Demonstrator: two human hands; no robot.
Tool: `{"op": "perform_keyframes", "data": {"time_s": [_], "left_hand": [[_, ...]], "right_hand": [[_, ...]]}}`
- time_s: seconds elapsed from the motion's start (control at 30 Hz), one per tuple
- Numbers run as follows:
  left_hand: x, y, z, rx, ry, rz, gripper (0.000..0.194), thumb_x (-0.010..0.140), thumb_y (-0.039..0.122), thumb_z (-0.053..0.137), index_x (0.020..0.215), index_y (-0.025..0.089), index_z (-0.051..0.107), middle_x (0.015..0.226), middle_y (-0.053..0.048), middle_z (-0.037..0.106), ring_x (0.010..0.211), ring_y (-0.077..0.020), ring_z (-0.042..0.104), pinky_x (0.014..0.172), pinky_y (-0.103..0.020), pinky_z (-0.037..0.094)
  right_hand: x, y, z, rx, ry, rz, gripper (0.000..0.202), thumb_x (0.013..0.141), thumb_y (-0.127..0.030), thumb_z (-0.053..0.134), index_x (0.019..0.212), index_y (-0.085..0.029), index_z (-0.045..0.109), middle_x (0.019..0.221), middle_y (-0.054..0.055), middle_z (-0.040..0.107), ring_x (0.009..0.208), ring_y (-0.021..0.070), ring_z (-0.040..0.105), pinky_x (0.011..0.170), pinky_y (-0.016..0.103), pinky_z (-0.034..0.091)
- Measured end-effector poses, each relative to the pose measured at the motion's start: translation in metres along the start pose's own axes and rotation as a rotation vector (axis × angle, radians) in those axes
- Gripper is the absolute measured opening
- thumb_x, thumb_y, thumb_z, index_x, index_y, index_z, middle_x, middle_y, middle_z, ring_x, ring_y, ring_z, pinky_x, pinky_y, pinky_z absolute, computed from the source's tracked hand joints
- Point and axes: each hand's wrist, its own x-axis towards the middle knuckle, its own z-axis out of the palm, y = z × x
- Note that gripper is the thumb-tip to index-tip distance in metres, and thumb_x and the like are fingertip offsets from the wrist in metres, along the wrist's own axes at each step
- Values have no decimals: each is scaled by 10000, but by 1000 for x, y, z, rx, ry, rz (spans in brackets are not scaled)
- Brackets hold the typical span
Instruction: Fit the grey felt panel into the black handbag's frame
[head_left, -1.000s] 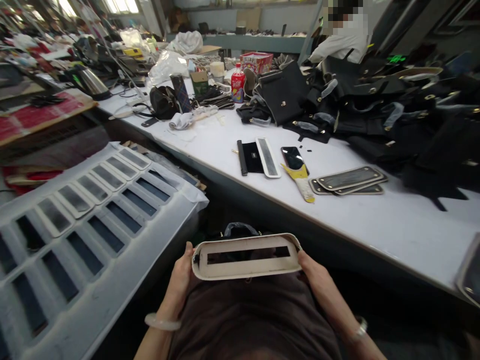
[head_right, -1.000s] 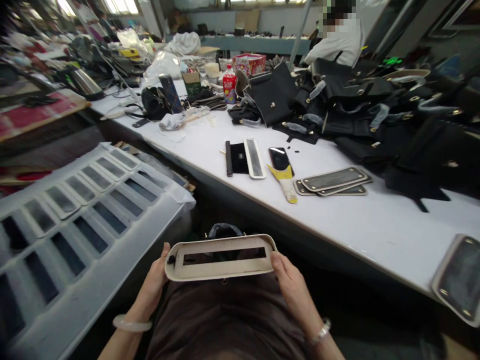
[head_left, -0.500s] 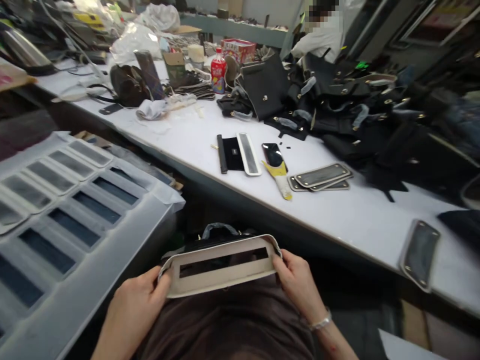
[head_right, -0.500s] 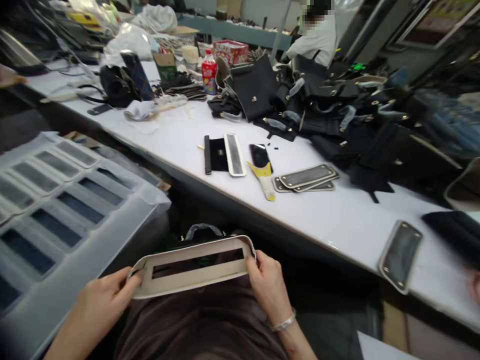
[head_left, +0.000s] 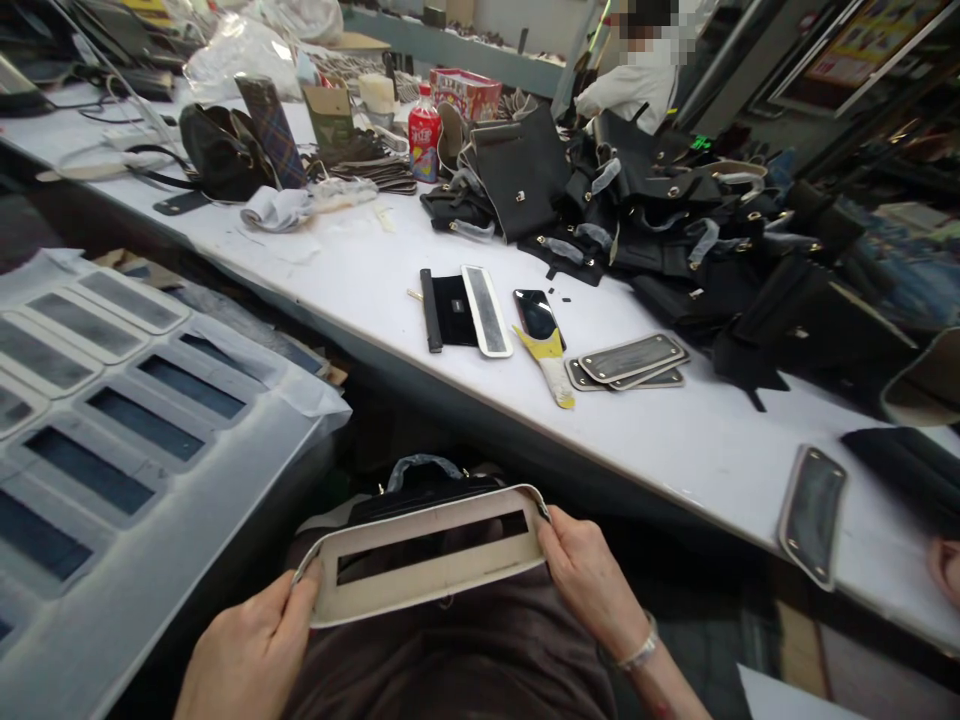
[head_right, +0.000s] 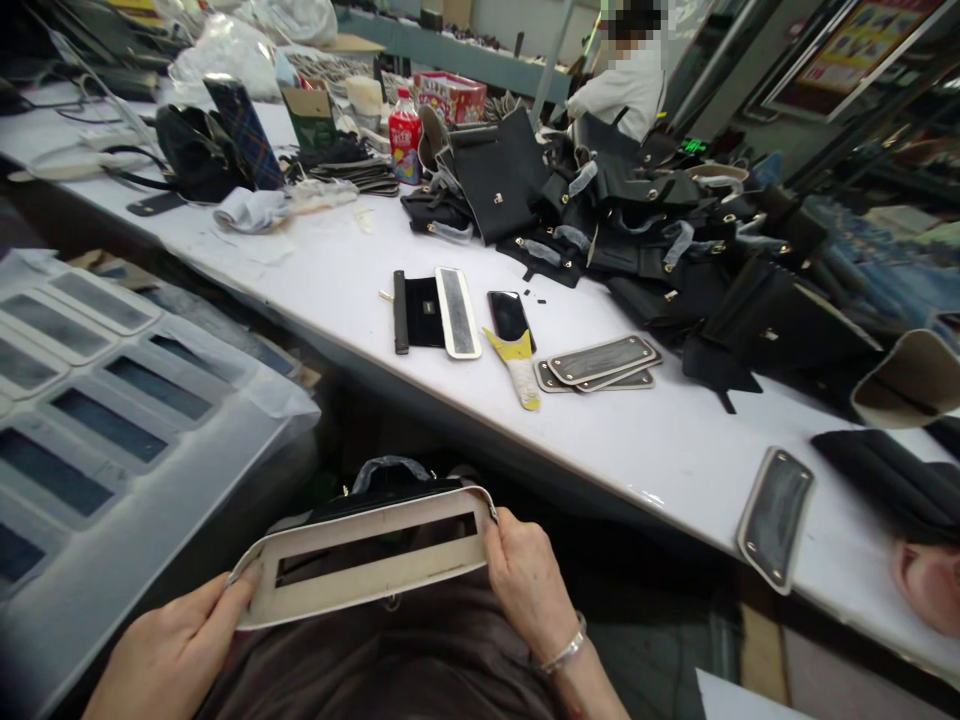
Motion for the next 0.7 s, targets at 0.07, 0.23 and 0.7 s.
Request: {"op": "perform_keyframes", "data": {"time_s": [0.07, 0.23, 0.7], "left_hand": [[-1, -1, 2, -14, 25, 11, 472, 834, 549, 317, 615, 239, 599, 647, -59, 659, 704, -234, 614, 664, -294, 370], [-14, -7, 5, -241, 1, 52, 530, 811, 674, 412, 729, 200, 635, 585, -4, 595, 578, -164, 530, 589, -246, 378], [-20, 11, 11, 140, 251, 77, 329, 952, 242, 325, 692, 202, 523, 667, -78, 667, 676, -237, 668, 586, -346, 229]], "right_hand": [[-2, 1, 4, -1, 40, -8, 386, 933, -480, 244, 702, -224, 417, 602, 42, 529, 558, 186, 493, 590, 324, 248], [-10, 5, 9, 107, 88, 1, 499, 876, -658, 400, 719, -202, 529, 600, 13, 535, 558, 159, 488, 553, 275, 317], [3, 37, 14, -14, 150, -57, 483, 799, -674, 426, 724, -248, 639, 647, 77, 640, 560, 217, 601, 523, 272, 479]]}}
